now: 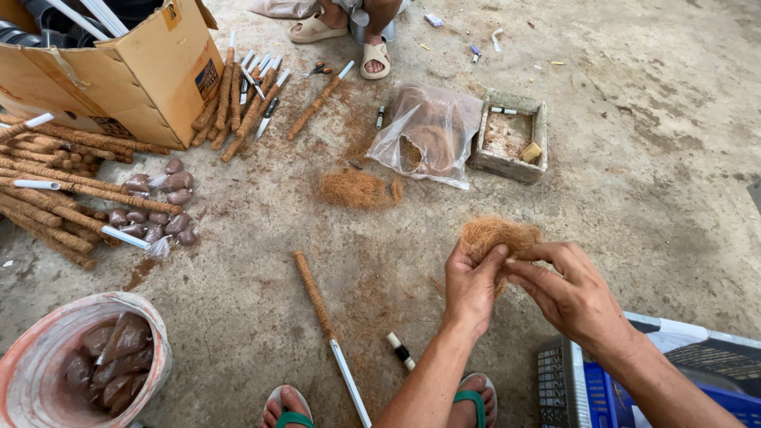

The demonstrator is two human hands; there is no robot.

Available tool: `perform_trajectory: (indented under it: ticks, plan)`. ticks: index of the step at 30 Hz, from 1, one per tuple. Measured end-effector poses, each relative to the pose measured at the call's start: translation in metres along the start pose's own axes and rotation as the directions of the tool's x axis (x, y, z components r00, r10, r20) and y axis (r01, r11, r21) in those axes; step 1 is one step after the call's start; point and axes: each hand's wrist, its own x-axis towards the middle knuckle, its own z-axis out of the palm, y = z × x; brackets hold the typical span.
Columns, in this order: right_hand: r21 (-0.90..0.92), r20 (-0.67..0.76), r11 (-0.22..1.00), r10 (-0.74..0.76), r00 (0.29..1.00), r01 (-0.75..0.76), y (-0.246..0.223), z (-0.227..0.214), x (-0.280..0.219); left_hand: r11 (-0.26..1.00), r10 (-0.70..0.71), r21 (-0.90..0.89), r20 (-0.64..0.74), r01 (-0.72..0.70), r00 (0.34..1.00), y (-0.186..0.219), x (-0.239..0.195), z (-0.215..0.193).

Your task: The person wraps coir rope around white PVC pipe handles using a spool of thin wire to secure the rope in place. They repeatedly wind the wire, cut it with a knife, and continue wrapping the rope along the length of the handle.

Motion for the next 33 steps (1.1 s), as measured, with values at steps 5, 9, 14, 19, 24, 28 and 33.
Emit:
perform_trajectory:
  ticks: [5, 9, 14, 19, 24, 28, 33]
  plan:
    - [-0.09, -0.104, 0.995, 0.042, 0.994, -0.052, 0.007, 0.0, 0.0, 0.985, 0.04, 0.163, 0.097, -0.056, 0.994, -0.007, -0.004, 0.004]
    - [-0.134, -0.17, 0.981, 0.113, 0.979, -0.137, 0.004, -0.002, 0.005, 0.987, 0.025, 0.155, 0.137, -0.047, 0.99, -0.011, -0.006, 0.004]
    - [0.143, -0.156, 0.945, 0.316, 0.936, -0.295, -0.002, -0.008, 0.013, 0.981, 0.025, 0.188, 0.163, -0.056, 0.986, -0.012, -0.005, -0.005]
    - [0.206, 0.011, 0.799, 0.575, 0.818, -0.564, 0.001, -0.007, 0.014, 0.96, -0.115, 0.262, 0.056, 0.096, 0.992, -0.007, -0.007, -0.006]
    - [0.444, 0.075, 0.639, 0.672, 0.737, -0.628, 0.01, 0.0, 0.008, 1.0, 0.001, -0.021, 0.347, 0.006, 0.938, 0.002, -0.014, 0.006]
    - [0.506, 0.094, 0.581, 0.698, 0.71, -0.637, 0.016, 0.004, 0.007, 0.999, -0.007, -0.037, 0.356, 0.021, 0.935, 0.009, -0.015, 0.009]
    - [0.429, 0.087, 0.595, 0.721, 0.687, -0.679, 0.016, 0.004, 0.004, 0.988, 0.008, -0.144, 0.383, 0.052, 0.924, 0.005, -0.015, 0.006]
